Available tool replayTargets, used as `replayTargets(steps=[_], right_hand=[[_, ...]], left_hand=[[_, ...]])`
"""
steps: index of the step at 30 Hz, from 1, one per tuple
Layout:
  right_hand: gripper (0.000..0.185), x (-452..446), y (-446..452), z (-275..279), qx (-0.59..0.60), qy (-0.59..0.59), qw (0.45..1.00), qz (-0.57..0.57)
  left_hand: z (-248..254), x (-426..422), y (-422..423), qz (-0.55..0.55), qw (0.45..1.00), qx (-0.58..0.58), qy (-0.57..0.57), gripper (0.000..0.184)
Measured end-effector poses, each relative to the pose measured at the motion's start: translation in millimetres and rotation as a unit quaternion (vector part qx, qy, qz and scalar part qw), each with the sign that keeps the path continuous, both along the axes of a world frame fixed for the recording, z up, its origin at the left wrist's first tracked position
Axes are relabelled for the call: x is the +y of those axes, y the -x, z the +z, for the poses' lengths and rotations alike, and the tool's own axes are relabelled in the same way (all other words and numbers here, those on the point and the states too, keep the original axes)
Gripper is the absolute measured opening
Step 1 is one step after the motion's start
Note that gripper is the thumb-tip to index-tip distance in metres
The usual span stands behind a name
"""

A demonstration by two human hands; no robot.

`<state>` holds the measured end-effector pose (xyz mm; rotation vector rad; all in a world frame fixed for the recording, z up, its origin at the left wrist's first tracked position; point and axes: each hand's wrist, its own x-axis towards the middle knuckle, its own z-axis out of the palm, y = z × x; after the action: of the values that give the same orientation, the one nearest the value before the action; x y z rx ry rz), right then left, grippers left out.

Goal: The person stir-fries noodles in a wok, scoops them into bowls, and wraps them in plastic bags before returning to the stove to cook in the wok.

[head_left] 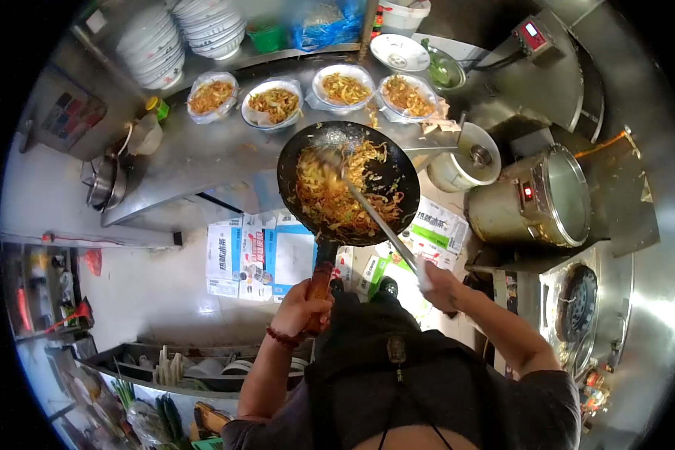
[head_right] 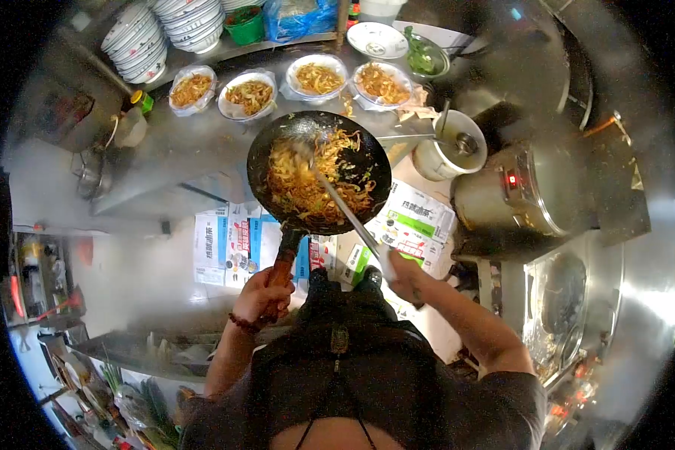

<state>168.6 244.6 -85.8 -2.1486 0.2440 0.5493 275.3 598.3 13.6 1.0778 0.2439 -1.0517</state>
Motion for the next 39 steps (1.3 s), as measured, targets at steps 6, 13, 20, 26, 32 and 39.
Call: replayTargets(steps=[6,13,20,26,32,39], right_hand=[[0.038,13,-13,72,0.166,0.031,0.985,-0.015],[0.028,49,14,118,0.321,-0.475,0.813,-0.103],[0.034,47,-4,160,0.364,-0.63,0.657,-0.197],[0.032,43,-19,169,0.393,-0.657,0.601,-0.229],[0.034,33,-32,208,0.351,-0.631,0.662,-0.202],[0.036,19,-63,247,0.28,-0.774,0.536,-0.19]], left_hand=[[-1,9,5,-0.003,1.0,-0.014,-0.013,0.023],[0,20,5,-0.051,0.991,-0.08,-0.096,0.029],[8,27,-5,-0.035,0.996,-0.046,-0.063,0.032],[12,33,2,0.012,1.0,0.017,-0.007,0.034],[14,34,1,0.044,0.998,0.035,0.023,0.032],[4,30,-1,0.064,0.996,0.04,0.041,0.03]])
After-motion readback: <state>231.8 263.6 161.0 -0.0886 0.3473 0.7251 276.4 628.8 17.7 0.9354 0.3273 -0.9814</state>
